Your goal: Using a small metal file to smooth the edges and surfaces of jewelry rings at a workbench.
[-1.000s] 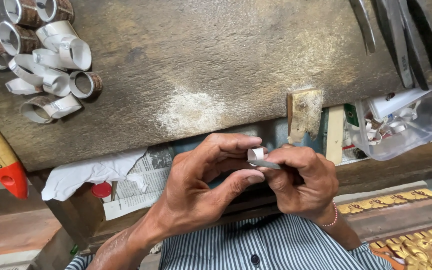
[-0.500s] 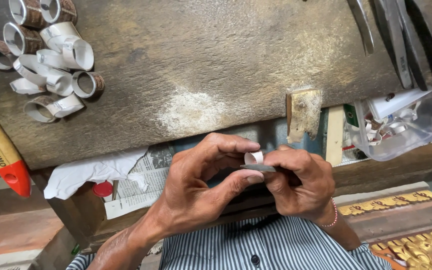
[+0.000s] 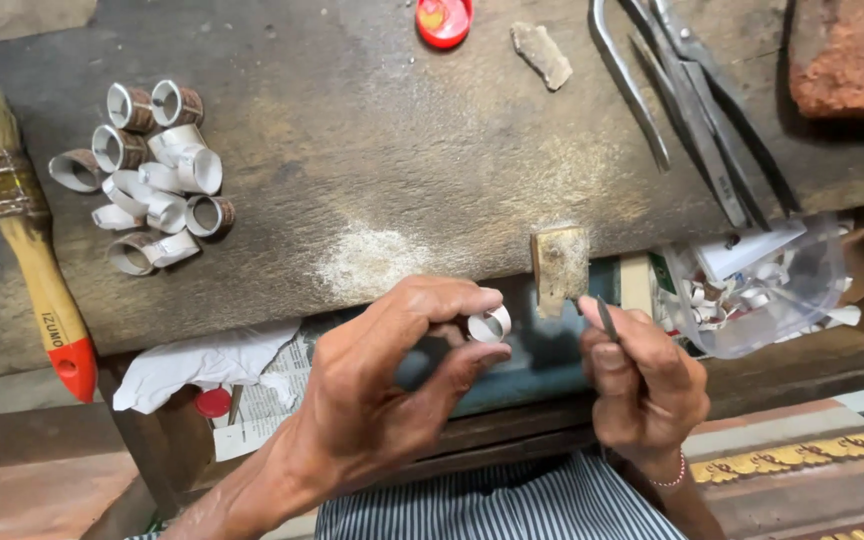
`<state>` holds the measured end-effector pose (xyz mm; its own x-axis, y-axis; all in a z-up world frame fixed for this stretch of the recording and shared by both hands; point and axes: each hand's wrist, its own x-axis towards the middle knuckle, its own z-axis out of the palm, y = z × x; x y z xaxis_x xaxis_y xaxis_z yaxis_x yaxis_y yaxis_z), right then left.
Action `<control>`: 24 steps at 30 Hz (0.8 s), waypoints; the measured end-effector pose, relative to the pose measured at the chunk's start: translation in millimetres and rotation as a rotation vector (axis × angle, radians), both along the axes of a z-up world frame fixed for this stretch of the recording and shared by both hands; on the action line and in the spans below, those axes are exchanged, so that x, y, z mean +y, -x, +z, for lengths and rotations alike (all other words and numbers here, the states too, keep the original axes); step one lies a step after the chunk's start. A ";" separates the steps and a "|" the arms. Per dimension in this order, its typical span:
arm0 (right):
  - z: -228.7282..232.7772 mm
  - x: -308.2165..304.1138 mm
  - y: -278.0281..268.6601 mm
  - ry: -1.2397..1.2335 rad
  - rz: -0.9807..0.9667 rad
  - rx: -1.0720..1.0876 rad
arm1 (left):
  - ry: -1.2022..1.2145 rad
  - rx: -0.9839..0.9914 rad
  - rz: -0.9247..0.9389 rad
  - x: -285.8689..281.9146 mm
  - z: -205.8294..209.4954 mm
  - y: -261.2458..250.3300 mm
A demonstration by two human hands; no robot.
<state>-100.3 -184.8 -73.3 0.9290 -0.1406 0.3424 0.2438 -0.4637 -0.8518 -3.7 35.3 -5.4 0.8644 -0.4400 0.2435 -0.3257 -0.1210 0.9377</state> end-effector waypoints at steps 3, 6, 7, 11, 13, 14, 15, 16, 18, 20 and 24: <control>-2.0 -13.7 1.5 0.133 -0.078 -0.018 | -0.046 -0.026 -0.034 -7.7 7.8 -13.9; 3.4 -20.4 -1.0 0.188 -0.143 0.072 | -0.116 -0.146 -0.043 -19.9 5.4 -28.9; 3.2 -23.1 -2.7 0.189 -0.128 0.065 | -0.119 -0.201 -0.065 -24.2 3.8 -34.2; 1.7 -31.4 -3.2 0.226 -0.093 0.098 | -0.105 -0.257 -0.134 -36.1 -1.8 -53.2; 0.7 -34.5 -6.3 0.262 -0.059 0.102 | -0.101 -0.260 -0.162 -39.5 -3.5 -60.9; 0.1 -35.4 -7.9 0.295 -0.021 0.104 | -0.102 -0.265 -0.187 -40.4 -4.4 -64.5; -0.6 -37.9 -8.9 0.297 -0.021 0.108 | -0.100 -0.262 -0.188 -40.6 -6.8 -66.6; -1.5 -39.9 -9.7 0.274 0.024 0.100 | -0.103 -0.262 -0.204 -40.2 -9.1 -68.3; -4.4 -44.0 -8.8 0.253 0.069 0.098 | -0.103 -0.258 -0.220 -38.4 -12.2 -71.0; -8.1 -49.0 -4.8 0.303 0.095 0.097 | -0.123 -0.247 -0.249 -36.3 -13.8 -72.3; 4.0 -43.2 -8.3 0.381 0.032 0.055 | -0.121 -0.217 -0.272 -34.2 -14.4 -73.3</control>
<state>-92.0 -228.1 -69.2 0.9492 0.0162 0.3141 0.2219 -0.7424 -0.6321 69.6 1.1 -19.8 0.6456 -0.6837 0.3403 -0.5511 -0.1086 0.8273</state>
